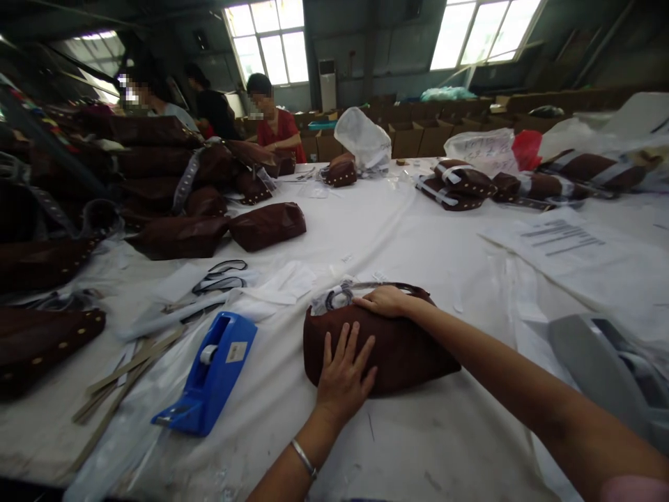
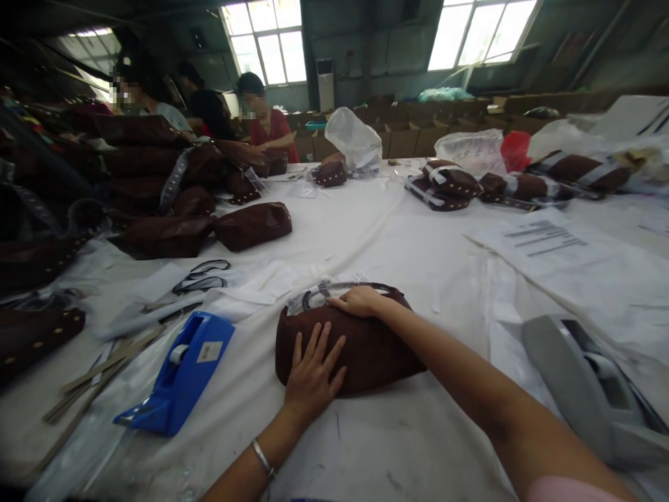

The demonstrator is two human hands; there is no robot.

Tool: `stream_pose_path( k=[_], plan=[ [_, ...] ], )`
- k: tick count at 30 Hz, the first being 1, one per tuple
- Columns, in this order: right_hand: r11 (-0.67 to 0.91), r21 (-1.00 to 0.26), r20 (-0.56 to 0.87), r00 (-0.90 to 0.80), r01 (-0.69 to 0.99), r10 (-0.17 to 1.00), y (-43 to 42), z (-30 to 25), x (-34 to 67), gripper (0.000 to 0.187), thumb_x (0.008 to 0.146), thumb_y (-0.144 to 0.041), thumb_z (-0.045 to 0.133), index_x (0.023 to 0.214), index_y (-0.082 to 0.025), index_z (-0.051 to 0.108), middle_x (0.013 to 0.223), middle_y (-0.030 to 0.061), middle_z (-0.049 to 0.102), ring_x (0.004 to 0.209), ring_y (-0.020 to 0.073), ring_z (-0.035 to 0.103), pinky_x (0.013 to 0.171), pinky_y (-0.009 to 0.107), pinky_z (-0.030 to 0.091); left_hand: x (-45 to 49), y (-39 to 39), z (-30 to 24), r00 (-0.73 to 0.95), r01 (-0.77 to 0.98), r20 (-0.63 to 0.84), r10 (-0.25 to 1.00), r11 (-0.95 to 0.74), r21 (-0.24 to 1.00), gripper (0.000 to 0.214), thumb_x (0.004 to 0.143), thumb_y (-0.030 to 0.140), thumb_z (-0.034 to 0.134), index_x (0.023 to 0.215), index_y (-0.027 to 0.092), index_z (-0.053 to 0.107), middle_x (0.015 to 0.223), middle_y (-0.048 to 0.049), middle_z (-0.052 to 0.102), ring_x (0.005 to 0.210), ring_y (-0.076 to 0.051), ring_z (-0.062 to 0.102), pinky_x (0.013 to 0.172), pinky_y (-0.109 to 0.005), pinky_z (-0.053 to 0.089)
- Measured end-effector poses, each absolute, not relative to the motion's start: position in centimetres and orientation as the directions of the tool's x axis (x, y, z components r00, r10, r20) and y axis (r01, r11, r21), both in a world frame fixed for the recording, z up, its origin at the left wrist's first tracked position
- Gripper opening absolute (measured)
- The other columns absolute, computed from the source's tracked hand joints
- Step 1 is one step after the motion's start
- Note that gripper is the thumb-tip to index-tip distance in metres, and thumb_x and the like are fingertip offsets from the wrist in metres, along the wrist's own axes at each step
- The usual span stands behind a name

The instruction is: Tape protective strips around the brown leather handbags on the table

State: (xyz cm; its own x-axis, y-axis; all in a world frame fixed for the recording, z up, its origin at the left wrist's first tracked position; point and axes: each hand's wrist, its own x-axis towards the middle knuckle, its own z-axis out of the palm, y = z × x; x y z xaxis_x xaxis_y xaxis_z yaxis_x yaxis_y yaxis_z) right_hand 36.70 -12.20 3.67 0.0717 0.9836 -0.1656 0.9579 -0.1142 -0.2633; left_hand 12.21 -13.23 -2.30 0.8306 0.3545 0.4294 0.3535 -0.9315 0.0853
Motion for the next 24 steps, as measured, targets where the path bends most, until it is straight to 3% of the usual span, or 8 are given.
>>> stream_pose_path(
  k=[4,7,9,11,14,19,22,24],
  plan=[
    [-0.108,-0.224,0.025,0.117,0.969,0.993,-14.8,3.5,35.9,0.057,0.107,-0.041,0.026,0.095,-0.016,0.076,0.094,0.0103,0.076,0.089,0.0242,0.071,0.084,0.035,0.052,11.9,-13.3,-2.4,0.824,0.336,0.463,0.327,-0.940,0.067,0.065,0.097,0.050,0.049,0.156,0.035,0.027,0.166,-0.0049,0.022,0.151,-0.030,0.027,0.124,-0.059,0.017],
    [-0.083,-0.180,0.183,0.116,0.980,0.976,-19.3,2.2,35.0,0.044,0.104,-0.038,0.036,0.127,-0.015,0.066,0.127,0.0140,0.068,0.117,0.0301,0.064,0.102,0.046,0.048,11.5,-13.2,-2.5,0.821,0.314,0.492,0.288,-0.949,0.032,0.067,0.096,0.053,0.050,0.156,0.034,0.027,0.167,-0.0054,0.021,0.152,-0.029,0.025,0.124,-0.056,0.018],
    [-0.039,-0.084,0.347,0.066,0.996,0.935,-23.3,0.2,34.1,0.054,0.100,-0.044,0.045,0.148,-0.020,0.047,0.150,0.0112,0.051,0.136,0.0312,0.049,0.112,0.051,0.041,11.3,-13.1,-2.5,0.817,0.308,0.508,0.271,-0.951,0.012,0.068,0.095,0.053,0.050,0.156,0.033,0.027,0.167,-0.0066,0.020,0.152,-0.029,0.024,0.124,-0.055,0.017],
    [-0.022,0.031,0.433,0.007,0.999,0.901,-27.4,-2.1,33.2,0.067,0.096,-0.046,0.051,0.157,-0.026,0.031,0.158,0.0073,0.040,0.142,0.0306,0.042,0.113,0.050,0.041,11.1,-13.0,-2.4,0.816,0.294,0.520,0.252,-0.956,0.001,0.068,0.095,0.053,0.049,0.156,0.032,0.027,0.167,-0.0083,0.020,0.153,-0.030,0.023,0.124,-0.056,0.016],
    [-0.028,0.052,0.483,0.000,0.998,0.875,-31.8,-3.8,31.9,0.080,0.090,-0.054,0.056,0.159,-0.027,0.025,0.155,0.0080,0.043,0.135,0.0344,0.050,0.103,0.051,0.051,10.9,-13.1,-2.2,0.824,0.256,0.526,0.212,-0.967,-0.010,0.065,0.097,0.051,0.048,0.156,0.032,0.028,0.167,-0.0104,0.019,0.153,-0.031,0.021,0.122,-0.058,0.017],
    [0.111,-0.184,0.508,-0.002,0.977,0.861,-27.6,0.4,30.6,0.049,0.094,-0.035,0.050,0.141,-0.045,0.053,0.127,-0.0032,0.069,0.112,0.0290,0.068,0.093,0.047,0.060,10.8,-13.2,-2.1,0.839,0.215,0.514,0.178,-0.977,-0.012,0.059,0.100,0.045,0.044,0.155,0.029,0.031,0.165,-0.0093,0.025,0.154,-0.026,0.019,0.123,-0.050,0.024],
    [0.170,-0.433,0.375,0.005,0.885,0.927,-18.5,4.5,28.3,0.040,0.095,-0.032,0.047,0.131,-0.036,0.065,0.130,-0.0007,0.068,0.115,0.0278,0.067,0.096,0.043,0.060,10.4,-13.2,-2.1,0.830,0.227,0.526,0.188,-0.974,-0.010,0.055,0.101,0.046,0.040,0.153,0.030,0.035,0.161,-0.0052,0.036,0.153,-0.024,0.022,0.125,-0.048,0.022],
    [0.219,-0.519,0.314,-0.054,0.826,0.948,-11.4,6.4,26.0,0.034,0.095,-0.035,0.051,0.123,-0.032,0.070,0.124,0.0011,0.071,0.113,0.0286,0.068,0.098,0.043,0.058,10.1,-13.2,-1.9,0.829,0.240,0.527,0.188,-0.970,-0.032,0.054,0.100,0.047,0.037,0.152,0.032,0.038,0.159,-0.0029,0.040,0.152,-0.023,0.025,0.125,-0.047,0.022]
  ],
)
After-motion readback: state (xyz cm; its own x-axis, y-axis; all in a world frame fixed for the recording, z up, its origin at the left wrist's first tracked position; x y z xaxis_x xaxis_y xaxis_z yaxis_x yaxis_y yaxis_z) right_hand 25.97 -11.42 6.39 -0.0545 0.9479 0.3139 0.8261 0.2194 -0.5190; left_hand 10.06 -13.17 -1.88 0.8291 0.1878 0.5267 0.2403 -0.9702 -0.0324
